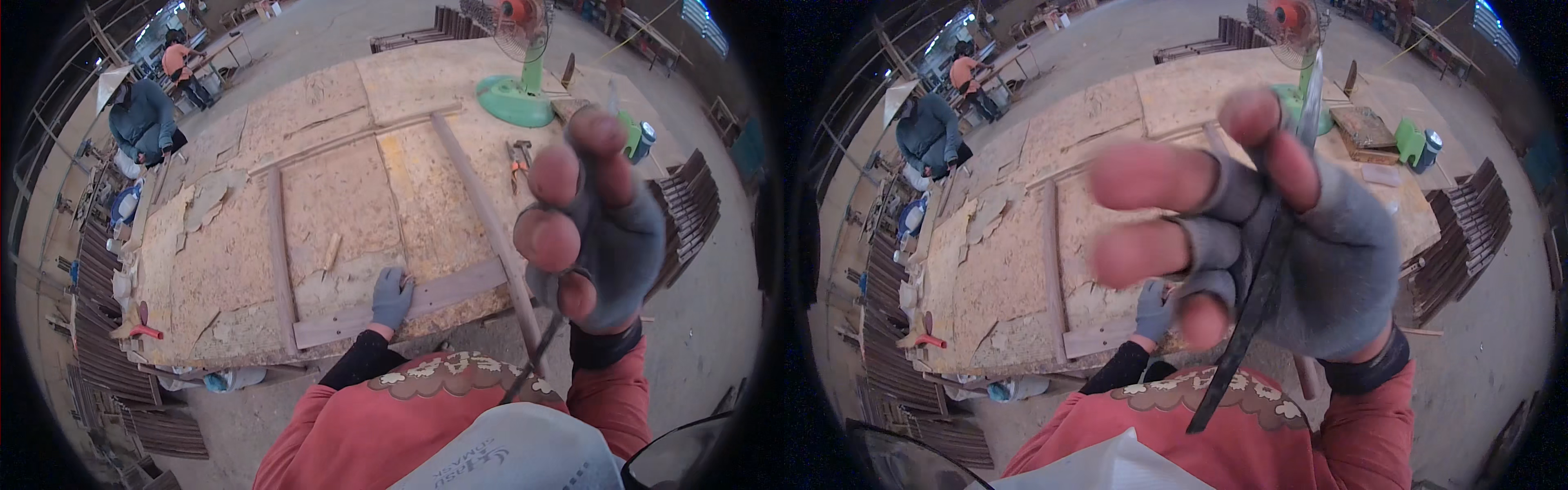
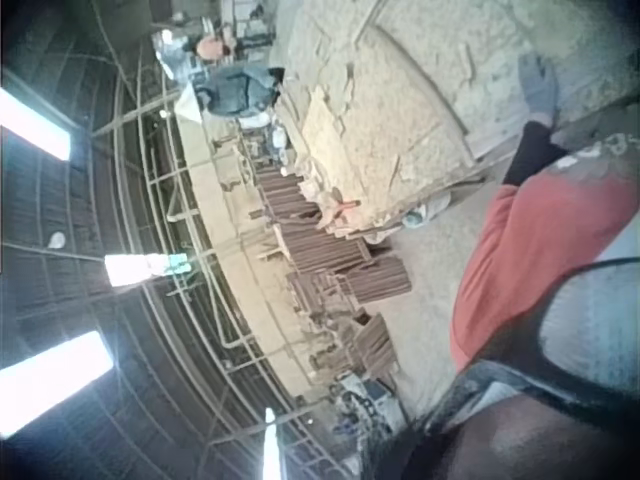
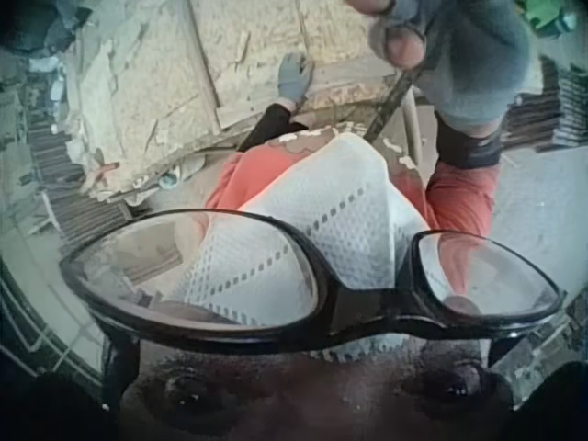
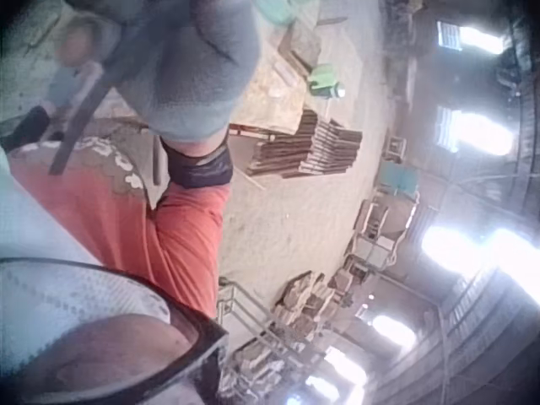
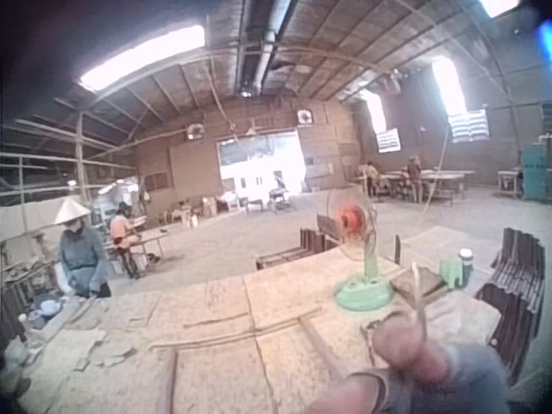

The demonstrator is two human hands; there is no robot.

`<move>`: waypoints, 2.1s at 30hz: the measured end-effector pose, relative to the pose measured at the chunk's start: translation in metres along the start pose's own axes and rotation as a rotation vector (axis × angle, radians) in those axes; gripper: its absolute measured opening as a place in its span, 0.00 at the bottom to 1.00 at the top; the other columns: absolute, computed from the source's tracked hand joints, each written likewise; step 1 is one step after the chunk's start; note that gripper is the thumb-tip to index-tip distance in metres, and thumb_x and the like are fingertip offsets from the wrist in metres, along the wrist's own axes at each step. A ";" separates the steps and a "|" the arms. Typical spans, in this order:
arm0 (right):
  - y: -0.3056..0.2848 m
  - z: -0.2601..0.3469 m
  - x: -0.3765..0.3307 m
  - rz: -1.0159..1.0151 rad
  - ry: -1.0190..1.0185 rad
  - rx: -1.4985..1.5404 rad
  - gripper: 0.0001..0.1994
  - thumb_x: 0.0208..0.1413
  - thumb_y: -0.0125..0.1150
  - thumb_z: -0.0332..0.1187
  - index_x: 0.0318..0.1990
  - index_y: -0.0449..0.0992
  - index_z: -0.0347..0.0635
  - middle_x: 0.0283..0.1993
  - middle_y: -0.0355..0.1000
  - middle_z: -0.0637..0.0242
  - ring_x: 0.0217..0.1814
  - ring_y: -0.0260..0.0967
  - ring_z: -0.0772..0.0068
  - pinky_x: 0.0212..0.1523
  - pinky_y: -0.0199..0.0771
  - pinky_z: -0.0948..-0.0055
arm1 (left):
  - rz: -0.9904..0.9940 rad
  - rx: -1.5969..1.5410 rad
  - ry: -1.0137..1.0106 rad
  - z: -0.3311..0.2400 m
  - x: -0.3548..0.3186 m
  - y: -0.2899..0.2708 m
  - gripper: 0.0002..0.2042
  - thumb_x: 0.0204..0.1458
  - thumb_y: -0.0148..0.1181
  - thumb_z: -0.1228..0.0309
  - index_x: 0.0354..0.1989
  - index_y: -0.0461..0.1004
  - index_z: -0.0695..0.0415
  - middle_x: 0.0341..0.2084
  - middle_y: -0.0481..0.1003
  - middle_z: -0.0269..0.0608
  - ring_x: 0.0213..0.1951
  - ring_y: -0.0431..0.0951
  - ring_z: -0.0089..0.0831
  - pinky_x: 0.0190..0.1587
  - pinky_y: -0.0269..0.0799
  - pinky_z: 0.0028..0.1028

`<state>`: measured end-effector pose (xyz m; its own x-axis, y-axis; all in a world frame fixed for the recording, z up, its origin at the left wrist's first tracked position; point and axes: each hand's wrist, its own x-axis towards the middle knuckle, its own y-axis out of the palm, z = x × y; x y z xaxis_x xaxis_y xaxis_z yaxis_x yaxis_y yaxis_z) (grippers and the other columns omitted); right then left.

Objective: The person scrapes and sands the joints of a wooden chair frame using a blade and sandpaper, turning the frame to work on different sections before lifting and setting the frame aside.

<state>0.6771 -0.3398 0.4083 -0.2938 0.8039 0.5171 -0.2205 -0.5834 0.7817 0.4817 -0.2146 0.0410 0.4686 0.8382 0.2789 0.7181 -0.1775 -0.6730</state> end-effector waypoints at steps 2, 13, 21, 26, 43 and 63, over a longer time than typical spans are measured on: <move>0.001 0.003 0.001 0.003 -0.011 0.033 0.15 0.67 0.34 0.37 0.59 0.57 0.51 0.63 0.55 0.52 0.66 0.54 0.44 0.51 0.76 0.52 | -0.025 -0.064 0.029 -0.014 0.002 -0.007 0.08 0.47 0.59 0.70 0.33 0.70 0.58 0.32 0.69 0.50 0.35 0.71 0.48 0.37 0.68 0.39; -0.012 -0.016 0.000 -0.339 -0.630 -1.572 0.17 0.62 0.46 0.38 0.56 0.64 0.45 0.63 0.52 0.55 0.65 0.50 0.53 0.57 0.68 0.65 | 0.055 -0.101 0.017 -0.030 0.012 -0.006 0.09 0.46 0.58 0.72 0.36 0.71 0.59 0.33 0.69 0.50 0.36 0.72 0.49 0.39 0.68 0.39; -0.041 0.012 -0.015 -0.253 -0.428 -1.574 0.15 0.60 0.47 0.36 0.53 0.67 0.45 0.55 0.56 0.55 0.56 0.55 0.52 0.51 0.69 0.63 | 0.027 -0.115 -0.045 -0.014 0.005 -0.014 0.09 0.45 0.59 0.72 0.35 0.71 0.60 0.33 0.69 0.49 0.36 0.72 0.48 0.38 0.68 0.39; -0.044 0.021 -0.035 -0.240 -0.331 -1.602 0.13 0.59 0.47 0.35 0.50 0.68 0.45 0.49 0.59 0.55 0.51 0.59 0.51 0.48 0.69 0.61 | 0.002 -0.114 -0.022 -0.012 0.004 -0.014 0.09 0.45 0.60 0.73 0.35 0.70 0.59 0.33 0.69 0.49 0.35 0.72 0.48 0.37 0.68 0.39; -0.059 -0.014 -0.043 -0.473 0.138 -1.537 0.10 0.55 0.48 0.31 0.42 0.74 0.45 0.31 0.69 0.54 0.32 0.69 0.48 0.37 0.71 0.56 | -0.078 -0.064 0.064 0.008 -0.003 0.004 0.09 0.53 0.55 0.67 0.29 0.69 0.61 0.26 0.69 0.52 0.32 0.69 0.49 0.36 0.66 0.40; -0.225 -0.057 -0.251 -1.387 0.738 -1.735 0.12 0.55 0.51 0.32 0.44 0.75 0.39 0.23 0.72 0.63 0.22 0.70 0.76 0.27 0.71 0.74 | -0.070 -0.083 0.064 0.030 -0.005 0.019 0.11 0.45 0.59 0.68 0.38 0.74 0.55 0.34 0.72 0.45 0.37 0.74 0.45 0.40 0.70 0.37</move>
<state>0.7474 -0.4169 0.0828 0.5939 0.7292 -0.3399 -0.6822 0.2324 -0.6933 0.4774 -0.2072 0.0066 0.4460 0.8157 0.3684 0.7892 -0.1642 -0.5918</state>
